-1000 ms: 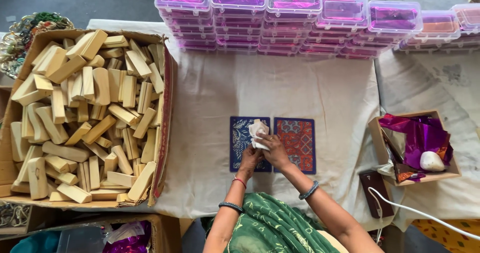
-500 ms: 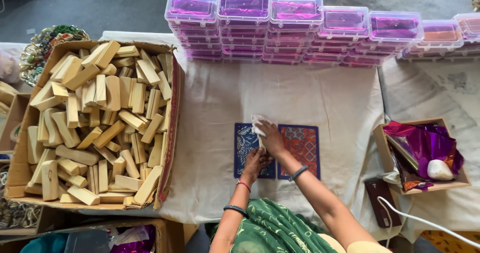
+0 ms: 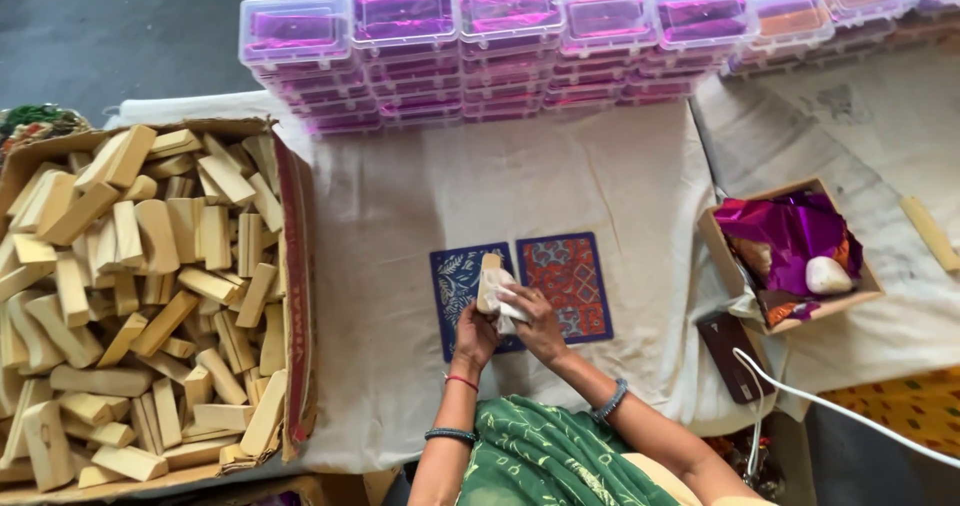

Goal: The person cleans a small plastic container with a white cloth, then places a purple foil-wrapped item inside and stacks it with other containers. They then pick up wooden blocks from a cardboard box and wipe each one with the cloth before placing them on patterned mats on the table.

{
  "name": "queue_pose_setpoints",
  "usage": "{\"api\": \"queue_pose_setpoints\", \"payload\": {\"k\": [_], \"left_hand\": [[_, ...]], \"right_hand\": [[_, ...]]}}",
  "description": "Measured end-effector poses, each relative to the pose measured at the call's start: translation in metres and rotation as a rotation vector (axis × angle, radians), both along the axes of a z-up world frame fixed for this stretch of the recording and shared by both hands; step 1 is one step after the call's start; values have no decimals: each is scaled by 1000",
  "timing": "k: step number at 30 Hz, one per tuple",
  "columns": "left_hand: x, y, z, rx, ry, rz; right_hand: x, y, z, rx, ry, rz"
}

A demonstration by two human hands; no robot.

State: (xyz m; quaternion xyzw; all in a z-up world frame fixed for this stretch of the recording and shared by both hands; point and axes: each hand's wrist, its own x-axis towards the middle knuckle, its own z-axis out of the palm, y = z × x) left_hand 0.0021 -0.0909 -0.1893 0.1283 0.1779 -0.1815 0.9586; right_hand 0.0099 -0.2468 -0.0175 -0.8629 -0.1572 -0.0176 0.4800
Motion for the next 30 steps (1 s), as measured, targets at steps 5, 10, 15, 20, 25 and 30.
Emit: {"api": "queue_pose_setpoints", "payload": {"k": [5,10,15,20,25,30], "left_hand": [[7,-4,2,195,121,-37],[6,-2,-6,312,216,-109],[8,-3,12,403,84,-170],[4,-6,17,400,105,-107],[2,-18,-14,402,157,-18],[9,-17,29,338,182,114]], "right_hand": [[19,19,0,-224,-94,101],[54,33,-26,-367,-167,135],[97,38,-39,-478,-105,90],[54,27,-28,-453,-168,137],[0,6,-23,-357,-154,211],[20,16,-17,-373,-181,191]]}}
